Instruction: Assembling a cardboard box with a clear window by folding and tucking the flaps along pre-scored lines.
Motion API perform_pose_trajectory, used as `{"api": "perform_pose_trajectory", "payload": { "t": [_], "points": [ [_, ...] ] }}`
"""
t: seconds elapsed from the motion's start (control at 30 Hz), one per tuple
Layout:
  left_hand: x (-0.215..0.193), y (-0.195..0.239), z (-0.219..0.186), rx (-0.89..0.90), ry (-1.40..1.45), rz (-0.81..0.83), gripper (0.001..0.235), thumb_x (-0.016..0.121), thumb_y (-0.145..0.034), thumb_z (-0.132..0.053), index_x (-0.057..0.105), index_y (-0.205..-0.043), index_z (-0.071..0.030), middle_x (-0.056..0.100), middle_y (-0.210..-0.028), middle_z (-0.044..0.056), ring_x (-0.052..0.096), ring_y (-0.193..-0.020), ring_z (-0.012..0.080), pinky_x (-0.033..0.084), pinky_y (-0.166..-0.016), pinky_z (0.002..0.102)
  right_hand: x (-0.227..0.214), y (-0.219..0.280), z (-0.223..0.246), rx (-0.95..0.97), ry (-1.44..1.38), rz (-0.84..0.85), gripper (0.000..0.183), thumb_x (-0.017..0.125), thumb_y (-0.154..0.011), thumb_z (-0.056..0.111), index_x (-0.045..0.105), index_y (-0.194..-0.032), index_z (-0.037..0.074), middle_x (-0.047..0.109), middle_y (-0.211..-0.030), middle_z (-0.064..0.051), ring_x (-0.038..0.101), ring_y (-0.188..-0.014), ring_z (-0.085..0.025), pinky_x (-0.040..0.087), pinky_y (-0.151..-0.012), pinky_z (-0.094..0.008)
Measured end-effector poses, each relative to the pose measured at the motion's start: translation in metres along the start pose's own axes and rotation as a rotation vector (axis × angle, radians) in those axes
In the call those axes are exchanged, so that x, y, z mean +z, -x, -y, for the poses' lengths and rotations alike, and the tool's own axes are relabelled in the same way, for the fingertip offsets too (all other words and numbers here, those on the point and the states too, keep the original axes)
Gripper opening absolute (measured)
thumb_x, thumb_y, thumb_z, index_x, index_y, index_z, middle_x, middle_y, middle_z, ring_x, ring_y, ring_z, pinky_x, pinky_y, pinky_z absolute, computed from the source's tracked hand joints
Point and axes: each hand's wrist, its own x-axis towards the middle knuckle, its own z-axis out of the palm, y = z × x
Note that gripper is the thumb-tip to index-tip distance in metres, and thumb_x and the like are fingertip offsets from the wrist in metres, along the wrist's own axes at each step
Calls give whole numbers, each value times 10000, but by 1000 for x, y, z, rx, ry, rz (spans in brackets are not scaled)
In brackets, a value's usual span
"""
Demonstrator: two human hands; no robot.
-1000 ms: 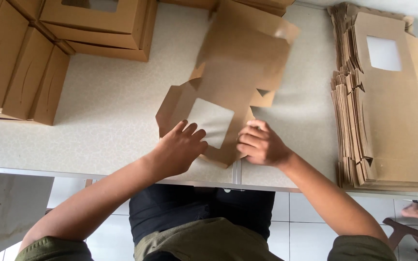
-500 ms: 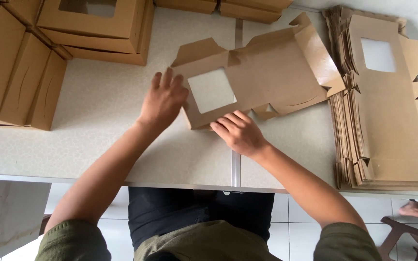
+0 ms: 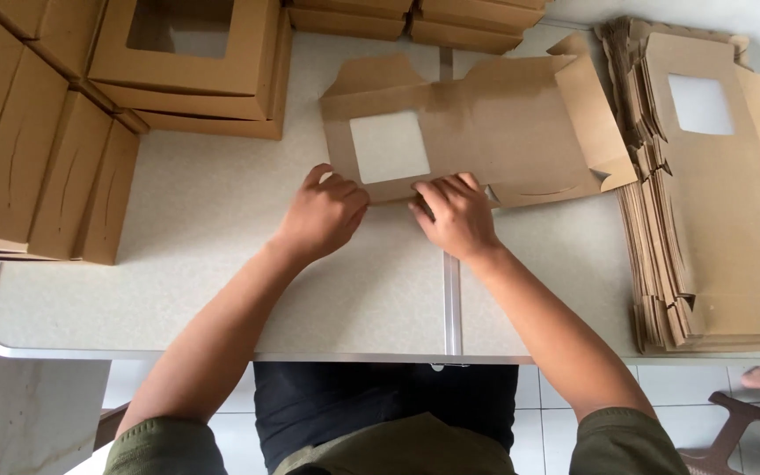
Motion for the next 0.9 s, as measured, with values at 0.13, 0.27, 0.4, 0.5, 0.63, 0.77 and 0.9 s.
{"api": "perform_pose_trajectory", "payload": {
  "t": [0.13, 0.27, 0.4, 0.5, 0.63, 0.77, 0.9],
  "points": [
    [-6, 6, 4, -37, 11, 52, 27, 753, -862, -172, 747, -889, -169, 716, -748, -11, 719, -761, 164, 445, -1083, 451, -12, -4, 6, 87, -82, 96, 325, 795, -858, 166, 710, -1162, 89, 725, -748, -92, 726, -732, -242, 548, -718, -350],
    [-9, 5, 0, -92, 32, 101, 76, 771, -810, -188, 718, -863, -182, 724, -726, -2, 728, -747, 172, 429, -1097, 472, -29, -19, 29, 191, -15, 232, 466, 791, -856, 220, 651, -1288, 114, 723, -693, -102, 729, -637, -265, 575, -645, -381],
    [-3, 3, -1, -141, 7, 55, 287, 796, -833, -257, 631, -1059, -193, 722, -742, -4, 731, -745, 165, 450, -1066, 444, -47, -39, 48, 266, 121, 276, 583, 814, -855, 272, 584, -1366, 109, 727, -745, -119, 724, -578, -274, 582, -576, -381],
    [-8, -4, -7, -174, -29, 75, 452, 800, -842, -263, 571, -1219, -164, 740, -790, 30, 743, -777, 186, 445, -1081, 448, -34, -29, 49, 260, 236, 296, 539, 721, -948, 252, 534, -1443, 149, 697, -1057, -149, 752, -701, -270, 598, -605, -385],
    [-9, -5, -10, -190, -92, 66, 473, 800, -832, -183, 542, -1227, -145, 733, -779, 36, 740, -761, 185, 451, -1088, 458, -17, -18, 51, 123, 328, 262, 517, 569, -1022, 149, 461, -1527, 152, 615, -1298, -200, 749, -930, -298, 607, -715, -401],
    [-19, -10, -9, -190, -66, 83, 376, 748, -890, -140, 549, -1209, -139, 747, -803, 39, 750, -805, 182, 413, -1126, 485, -14, -15, 40, 194, 200, 250, 587, 496, -1019, 39, 385, -1587, 132, 618, -1262, -227, 748, -883, -326, 597, -743, -418],
    [-15, -10, -5, -197, -15, 75, 378, 756, -871, -108, 561, -1191, -156, 742, -776, 38, 751, -792, 187, 398, -1141, 499, -10, -11, 28, 219, 226, 224, 643, 508, -988, 17, 380, -1603, 156, 597, -1270, -198, 747, -757, -243, 573, -712, -361]
  ]
}}
